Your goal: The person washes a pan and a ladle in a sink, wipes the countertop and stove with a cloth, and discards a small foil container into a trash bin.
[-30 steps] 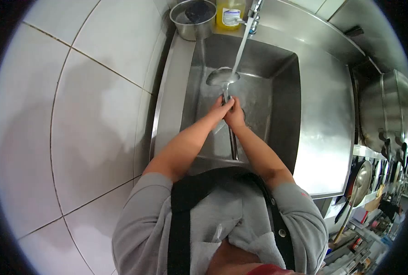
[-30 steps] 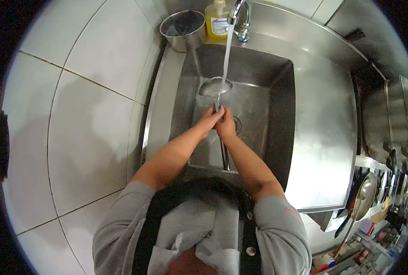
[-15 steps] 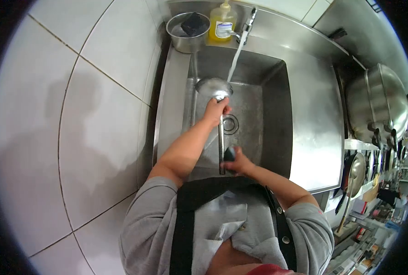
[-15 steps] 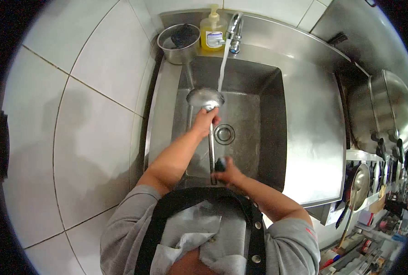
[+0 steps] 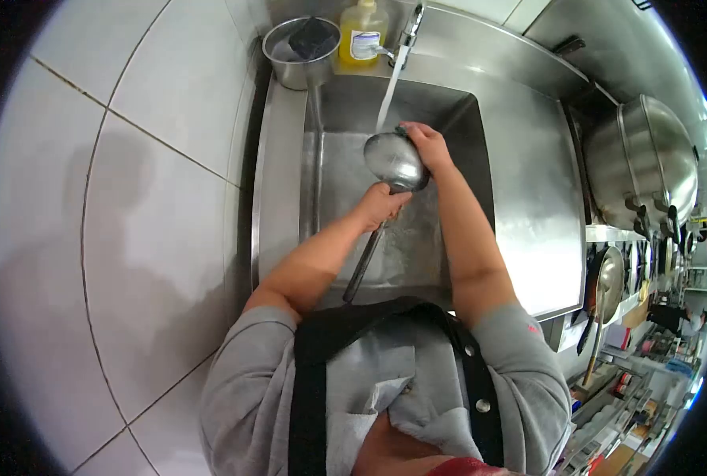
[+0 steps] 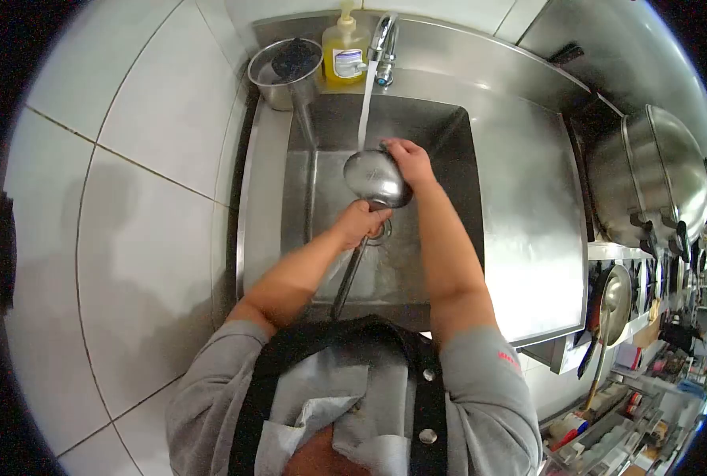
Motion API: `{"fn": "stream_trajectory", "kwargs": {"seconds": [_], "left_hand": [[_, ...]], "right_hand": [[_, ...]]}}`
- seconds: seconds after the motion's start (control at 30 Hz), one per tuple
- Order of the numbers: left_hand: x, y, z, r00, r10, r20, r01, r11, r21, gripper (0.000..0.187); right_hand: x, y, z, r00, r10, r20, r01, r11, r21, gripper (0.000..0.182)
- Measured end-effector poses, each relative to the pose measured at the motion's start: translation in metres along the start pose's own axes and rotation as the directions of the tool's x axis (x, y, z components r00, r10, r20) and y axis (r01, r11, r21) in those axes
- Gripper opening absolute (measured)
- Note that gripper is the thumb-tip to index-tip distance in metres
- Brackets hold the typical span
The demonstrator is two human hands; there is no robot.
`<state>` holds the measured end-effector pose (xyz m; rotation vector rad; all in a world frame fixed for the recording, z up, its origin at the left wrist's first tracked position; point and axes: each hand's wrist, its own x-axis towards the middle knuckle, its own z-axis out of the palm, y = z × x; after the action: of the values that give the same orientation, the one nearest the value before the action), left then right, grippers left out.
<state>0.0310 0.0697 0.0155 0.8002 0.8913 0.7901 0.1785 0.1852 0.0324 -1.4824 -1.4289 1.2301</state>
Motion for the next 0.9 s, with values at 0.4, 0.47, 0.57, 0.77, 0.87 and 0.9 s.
{"fn": "stream_trajectory", "kwargs": {"seconds": [0.4,0.47,0.57,0.77,0.87,0.9], "left_hand": [[0.017,-0.004,-0.011,0.999,0.03,-0.024,-0.031,0.999,-0.018,0.02],[0.028,-0.02,-0.008,0.995,0.093,0.018,-0.093,0.995,-0.023,0.018],[0.003,0.001,0.008,0.996,0.057,0.064,-0.06,0.998,0.037,0.015],[0.007,-0.01,0.01,0.99,-0.032,0.136,0.026,0.999,0.045,0.024],[0.002,-0.006,0.014,0.992,-0.026,0.12,0.005,0.985,0.173,0.026],[0.002,-0.005,0.016,0.996,-0.04,0.078,0.02,0.97,0.241,0.026]], "right_hand": [[-0.114,-0.007,0.037,0.769,-0.594,-0.236,0.425,0.752,-0.504,0.033],[-0.112,-0.039,0.026,0.706,-0.708,-0.017,0.557,0.57,-0.605,0.027],[-0.089,-0.066,0.021,0.704,-0.67,0.235,0.643,0.461,-0.612,0.019],[0.005,-0.078,0.007,0.93,0.094,0.356,0.104,0.86,-0.5,0.034],[0.027,-0.051,-0.013,0.925,0.304,0.23,-0.191,0.892,-0.409,0.047],[0.021,-0.04,-0.018,0.938,0.286,0.198,-0.209,0.919,-0.335,0.049]]}}
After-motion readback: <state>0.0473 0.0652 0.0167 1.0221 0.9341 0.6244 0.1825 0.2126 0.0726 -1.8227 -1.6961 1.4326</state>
